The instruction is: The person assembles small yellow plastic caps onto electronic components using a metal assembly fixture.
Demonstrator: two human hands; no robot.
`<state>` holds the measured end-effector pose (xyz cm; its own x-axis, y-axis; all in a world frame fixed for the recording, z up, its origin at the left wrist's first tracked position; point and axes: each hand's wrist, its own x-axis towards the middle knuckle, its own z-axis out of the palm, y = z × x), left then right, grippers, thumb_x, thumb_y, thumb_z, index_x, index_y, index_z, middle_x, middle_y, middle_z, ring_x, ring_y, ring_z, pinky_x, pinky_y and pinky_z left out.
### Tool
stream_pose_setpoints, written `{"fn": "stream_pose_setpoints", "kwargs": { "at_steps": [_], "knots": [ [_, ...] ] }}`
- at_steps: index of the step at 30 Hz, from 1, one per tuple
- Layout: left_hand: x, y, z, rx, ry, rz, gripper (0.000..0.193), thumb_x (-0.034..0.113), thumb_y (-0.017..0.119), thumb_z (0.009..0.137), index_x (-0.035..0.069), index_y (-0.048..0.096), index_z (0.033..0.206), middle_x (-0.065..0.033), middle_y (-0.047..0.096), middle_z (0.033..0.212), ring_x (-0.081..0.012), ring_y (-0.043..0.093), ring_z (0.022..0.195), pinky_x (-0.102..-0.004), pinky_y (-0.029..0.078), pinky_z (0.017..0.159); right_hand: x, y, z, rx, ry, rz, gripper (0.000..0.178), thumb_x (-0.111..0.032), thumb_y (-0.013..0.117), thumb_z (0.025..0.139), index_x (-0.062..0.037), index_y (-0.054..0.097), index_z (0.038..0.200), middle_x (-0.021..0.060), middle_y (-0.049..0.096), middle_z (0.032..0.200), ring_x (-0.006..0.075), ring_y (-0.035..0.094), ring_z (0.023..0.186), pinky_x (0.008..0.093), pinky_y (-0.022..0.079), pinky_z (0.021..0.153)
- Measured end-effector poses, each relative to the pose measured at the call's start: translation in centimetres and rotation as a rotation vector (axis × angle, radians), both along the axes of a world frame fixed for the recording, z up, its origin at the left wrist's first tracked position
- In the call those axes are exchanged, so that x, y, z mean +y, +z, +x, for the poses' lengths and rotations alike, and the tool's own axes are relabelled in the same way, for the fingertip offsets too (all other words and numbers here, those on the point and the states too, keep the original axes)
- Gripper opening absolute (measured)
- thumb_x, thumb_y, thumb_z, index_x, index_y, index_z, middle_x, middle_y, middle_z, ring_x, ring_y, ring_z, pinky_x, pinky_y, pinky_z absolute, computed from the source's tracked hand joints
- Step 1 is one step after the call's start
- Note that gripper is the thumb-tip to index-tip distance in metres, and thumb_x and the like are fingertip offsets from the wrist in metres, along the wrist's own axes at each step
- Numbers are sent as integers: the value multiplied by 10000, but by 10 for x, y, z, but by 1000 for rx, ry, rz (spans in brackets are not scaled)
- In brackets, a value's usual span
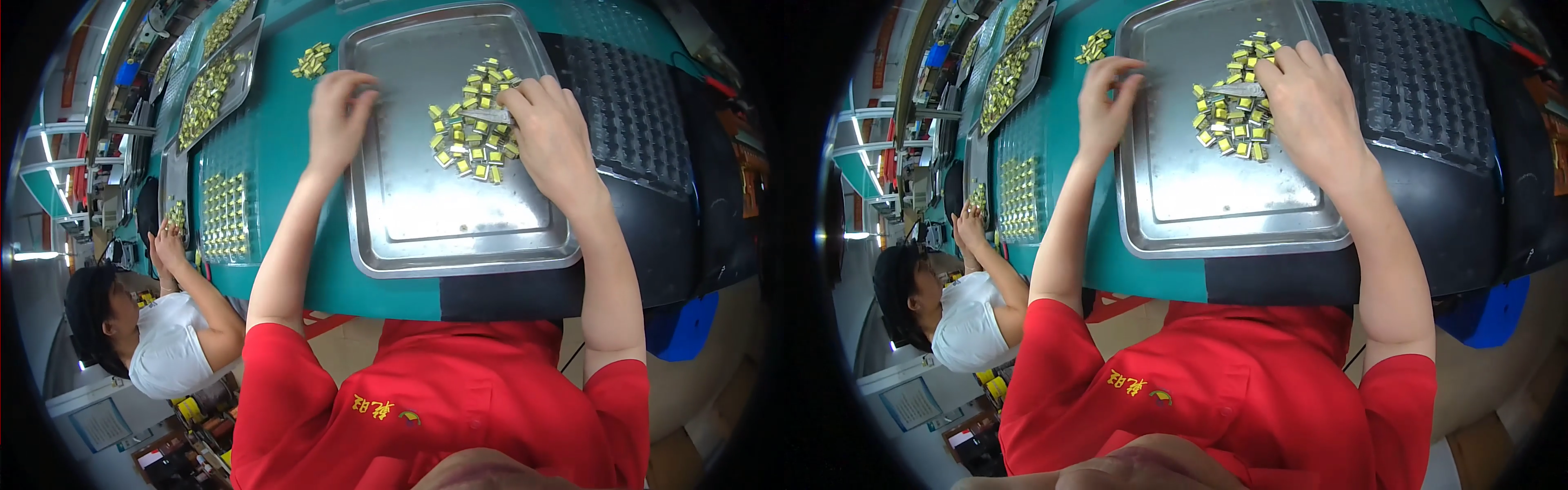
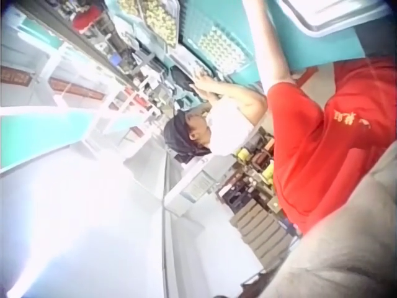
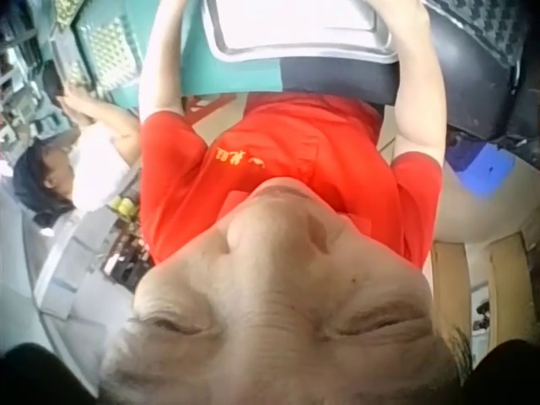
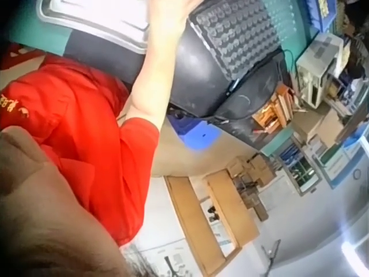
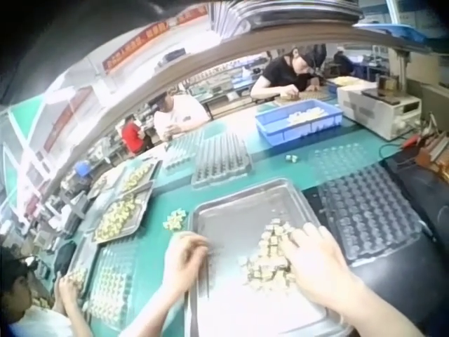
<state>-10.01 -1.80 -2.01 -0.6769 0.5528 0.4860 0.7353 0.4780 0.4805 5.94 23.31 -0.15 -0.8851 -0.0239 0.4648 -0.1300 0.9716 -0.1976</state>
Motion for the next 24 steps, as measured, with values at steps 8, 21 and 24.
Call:
{"fn": "stream_pose_setpoints", "kwargs": {
  "at_steps": [8, 21, 24],
  "knots": [
    [37, 8, 26, -335, -207, -176, 245, 76, 704, 868, 75, 681, 1111, -80, 633, 1120, -195, 595, 1057, -293, 508, 858, 1, -2, -3, -1, -6, -21, 294, 41, 632, 764, -39, 657, 1046, 77, 610, 995, 254, 554, 990, 370, 446, 865],
    [18, 29, 94, -1235, -228, 546, 296, 140, 621, 977, 6, 564, 1235, -92, 652, 1098, -139, 618, 938, -264, 497, 897, -12, 10, 7, -29, 23, 19, 276, 48, 571, 780, -18, 664, 1031, 99, 638, 915, 267, 578, 922, 366, 456, 831],
    [13, 18, 94, -1244, -229, 564, 301, 164, 621, 981, -2, 567, 1225, -106, 655, 1110, -146, 622, 956, -276, 497, 900, -19, 13, 6, -79, 48, 31, 276, 43, 579, 775, -14, 662, 1031, 103, 637, 899, 271, 577, 901, 371, 455, 812]
  ]
}}
